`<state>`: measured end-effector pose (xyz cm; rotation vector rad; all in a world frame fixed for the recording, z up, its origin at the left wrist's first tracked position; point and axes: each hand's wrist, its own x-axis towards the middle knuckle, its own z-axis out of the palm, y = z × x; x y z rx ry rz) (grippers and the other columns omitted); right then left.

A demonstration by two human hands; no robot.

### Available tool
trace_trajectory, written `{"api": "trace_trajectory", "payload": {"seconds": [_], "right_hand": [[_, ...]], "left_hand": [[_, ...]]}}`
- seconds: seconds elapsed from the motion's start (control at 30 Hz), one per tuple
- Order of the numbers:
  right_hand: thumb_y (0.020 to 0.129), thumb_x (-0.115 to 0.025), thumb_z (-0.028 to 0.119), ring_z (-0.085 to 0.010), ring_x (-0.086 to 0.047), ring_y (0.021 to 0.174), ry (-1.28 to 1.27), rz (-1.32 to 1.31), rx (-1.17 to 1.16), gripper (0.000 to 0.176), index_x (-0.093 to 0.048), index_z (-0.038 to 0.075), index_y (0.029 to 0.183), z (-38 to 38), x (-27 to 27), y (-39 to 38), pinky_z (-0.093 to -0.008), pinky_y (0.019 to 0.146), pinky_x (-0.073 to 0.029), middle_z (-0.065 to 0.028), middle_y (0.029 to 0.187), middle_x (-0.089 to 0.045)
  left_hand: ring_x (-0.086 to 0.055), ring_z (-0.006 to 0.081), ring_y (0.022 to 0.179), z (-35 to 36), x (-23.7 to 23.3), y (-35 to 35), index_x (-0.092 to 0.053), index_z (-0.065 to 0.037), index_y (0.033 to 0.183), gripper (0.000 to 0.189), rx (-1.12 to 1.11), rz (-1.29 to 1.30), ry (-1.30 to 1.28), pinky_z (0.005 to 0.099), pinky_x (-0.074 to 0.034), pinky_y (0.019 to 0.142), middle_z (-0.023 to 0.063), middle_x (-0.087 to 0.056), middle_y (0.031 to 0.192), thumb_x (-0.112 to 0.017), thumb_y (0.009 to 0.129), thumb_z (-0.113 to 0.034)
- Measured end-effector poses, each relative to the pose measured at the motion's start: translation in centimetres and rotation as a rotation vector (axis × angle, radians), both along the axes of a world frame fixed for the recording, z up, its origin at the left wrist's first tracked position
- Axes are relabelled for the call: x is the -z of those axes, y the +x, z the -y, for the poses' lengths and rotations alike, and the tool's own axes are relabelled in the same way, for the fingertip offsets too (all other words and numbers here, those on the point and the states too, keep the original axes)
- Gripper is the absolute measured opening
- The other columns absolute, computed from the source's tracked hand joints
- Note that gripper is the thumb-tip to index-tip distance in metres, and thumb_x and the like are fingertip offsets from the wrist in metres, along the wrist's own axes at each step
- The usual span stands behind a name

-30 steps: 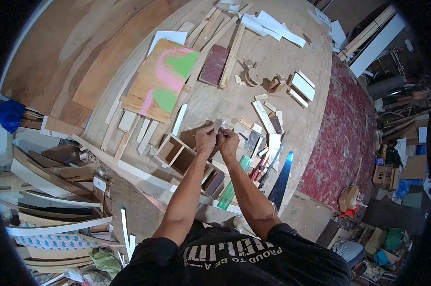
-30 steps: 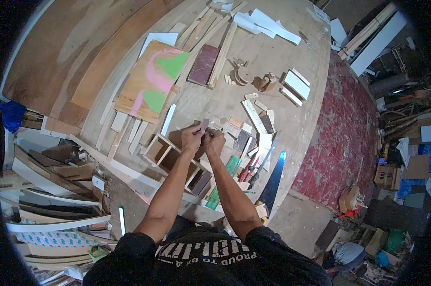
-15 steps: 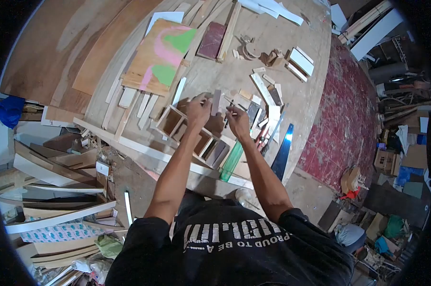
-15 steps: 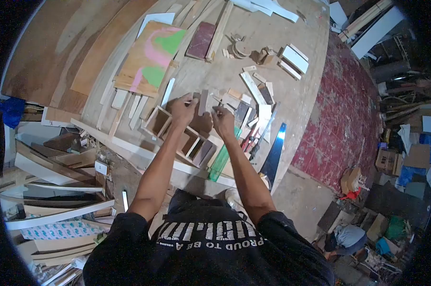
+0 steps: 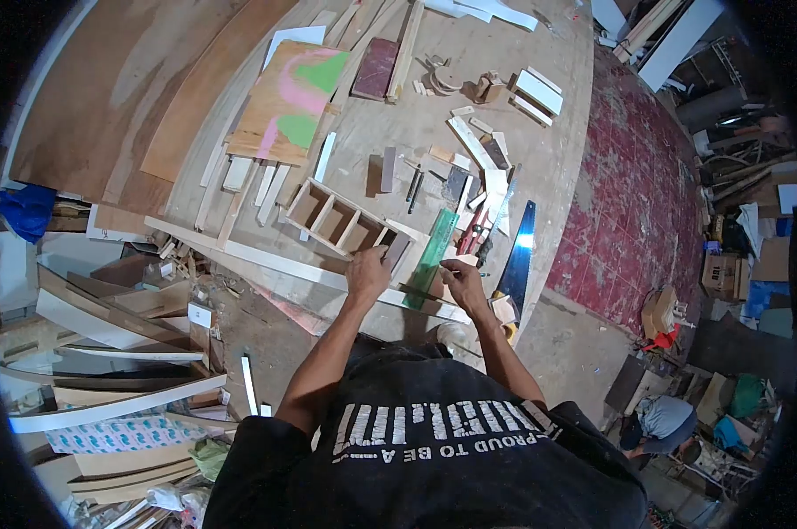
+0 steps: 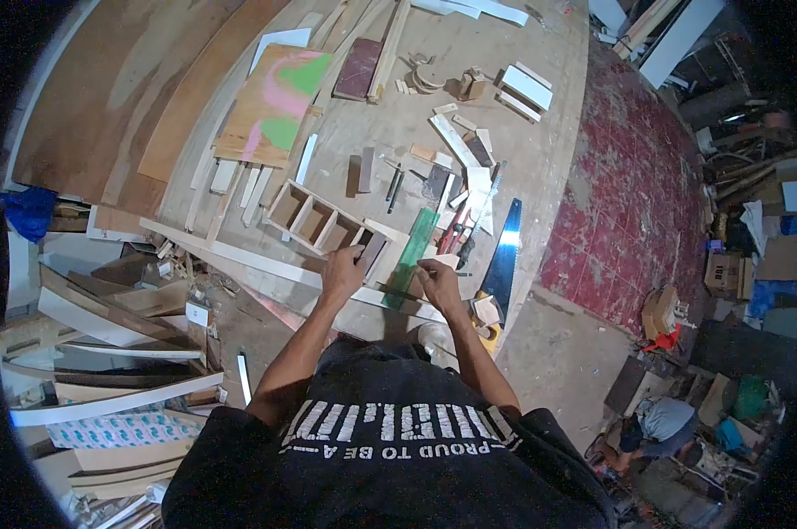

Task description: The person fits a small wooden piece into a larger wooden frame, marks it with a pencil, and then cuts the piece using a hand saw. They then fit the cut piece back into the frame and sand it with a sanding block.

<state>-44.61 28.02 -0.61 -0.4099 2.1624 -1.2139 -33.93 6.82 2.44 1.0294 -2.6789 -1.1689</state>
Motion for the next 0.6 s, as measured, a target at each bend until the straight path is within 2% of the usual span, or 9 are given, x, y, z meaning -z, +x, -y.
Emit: {"api": "trace_trajectory", "payload": {"seconds": [0.03,0.1,0.2,0.27,0.33,0.43,0.47,0.53,0.6], "right_hand": [[0.092,-0.063,0.018,-0.0153,-0.065,0.076,0.010,-0.027,-0.002,0.034,-0.066,-0.006,0.116,-0.4,0.0,0.1,-0.0300,0.071,-0.051,-0.0119,0.087,-0.071],[0.092,-0.063,0.018,-0.0153,-0.065,0.076,0.004,-0.026,0.020,0.034,-0.066,-0.006,0.116,-1.1,-0.1,0.0,-0.0299,0.071,-0.051,-0.0118,0.086,-0.071],[0.092,-0.064,0.021,-0.0158,-0.065,0.077,-0.021,-0.007,0.061,0.036,-0.067,-0.006,0.116,-1.2,-0.4,-0.1,-0.0301,0.071,-0.052,-0.0119,0.087,-0.071],[0.090,-0.063,0.020,-0.0272,-0.071,0.087,0.005,-0.003,0.050,0.034,-0.068,-0.004,0.113,-0.5,-1.0,-0.5,-0.0363,0.079,-0.055,-0.0205,0.102,-0.072],[0.090,-0.063,0.020,-0.0272,-0.072,0.084,0.006,-0.057,0.041,0.034,-0.068,-0.005,0.113,0.1,-1.3,-0.7,-0.0360,0.077,-0.056,-0.0211,0.102,-0.072],[0.090,-0.063,0.021,-0.0286,-0.072,0.082,-0.061,-0.090,0.007,0.034,-0.068,-0.005,0.112,1.0,-1.4,-0.8,-0.0369,0.077,-0.056,-0.0218,0.100,-0.072],[0.090,-0.063,0.021,-0.0286,-0.072,0.082,-0.066,-0.093,0.009,0.034,-0.068,-0.005,0.112,1.1,-1.5,-0.7,-0.0369,0.077,-0.056,-0.0218,0.100,-0.072],[0.092,-0.064,0.018,-0.0174,-0.067,0.076,-0.048,-0.088,-0.014,0.031,-0.068,-0.003,0.113,1.1,-1.5,-0.5,-0.0312,0.072,-0.053,-0.0140,0.091,-0.072],[0.092,-0.064,0.018,-0.0172,-0.066,0.076,-0.060,-0.115,-0.013,0.031,-0.068,-0.004,0.113,0.6,-1.1,-0.1,-0.0310,0.072,-0.053,-0.0133,0.089,-0.071]], "left_hand": [[-0.068,0.0386,0.090,0.1,0.3,0.0,-0.071,-0.003,0.098,0.021,0.003,-0.002,-0.006,0.0468,-0.052,0.079,0.0205,-0.070,0.090,-0.067,0.084,-0.018],[-0.068,0.0380,0.090,0.4,0.3,-0.2,-0.072,-0.005,0.101,0.023,0.016,0.060,0.168,0.0453,-0.053,0.081,0.0197,-0.071,0.092,-0.066,0.084,-0.019],[-0.069,0.0355,0.093,0.6,-0.5,-0.5,-0.072,-0.005,0.107,0.028,0.031,0.170,0.181,0.0426,-0.054,0.083,0.0192,-0.072,0.098,-0.066,0.084,-0.019],[-0.070,0.0340,0.092,0.9,1.6,-0.3,-0.072,-0.005,0.109,0.030,-0.005,0.142,0.206,0.0411,-0.054,0.083,0.0194,-0.072,0.098,-0.066,0.084,-0.021],[-0.071,0.0326,0.091,1.2,1.6,-0.5,-0.072,-0.006,0.111,0.033,-0.043,0.112,0.233,0.0395,-0.055,0.082,0.0195,-0.072,0.099,-0.067,0.083,-0.022],[-0.073,0.0306,0.086,1.6,2.2,-0.8,-0.072,-0.006,0.112,0.036,-0.051,0.208,0.389,0.0378,-0.056,0.082,0.0195,-0.073,0.097,-0.068,0.081,-0.023],[-0.073,0.0302,0.084,1.6,2.4,-0.9,-0.072,-0.007,0.112,0.035,-0.040,0.197,0.349,0.0372,-0.056,0.081,0.0195,-0.073,0.095,-0.069,0.081,-0.023],[-0.073,0.0298,0.081,1.6,2.0,-1.2,-0.073,-0.007,0.111,0.035,-0.025,0.182,0.307,0.0366,-0.056,0.081,0.0195,-0.073,0.092,-0.069,0.080,-0.022],[-0.073,0.0294,0.084,1.5,1.5,-1.4,-0.072,-0.007,0.112,0.036,-0.058,0.252,0.324,0.0357,-0.056,0.083,0.0198,-0.073,0.093,-0.070,0.079,-0.023]]}}
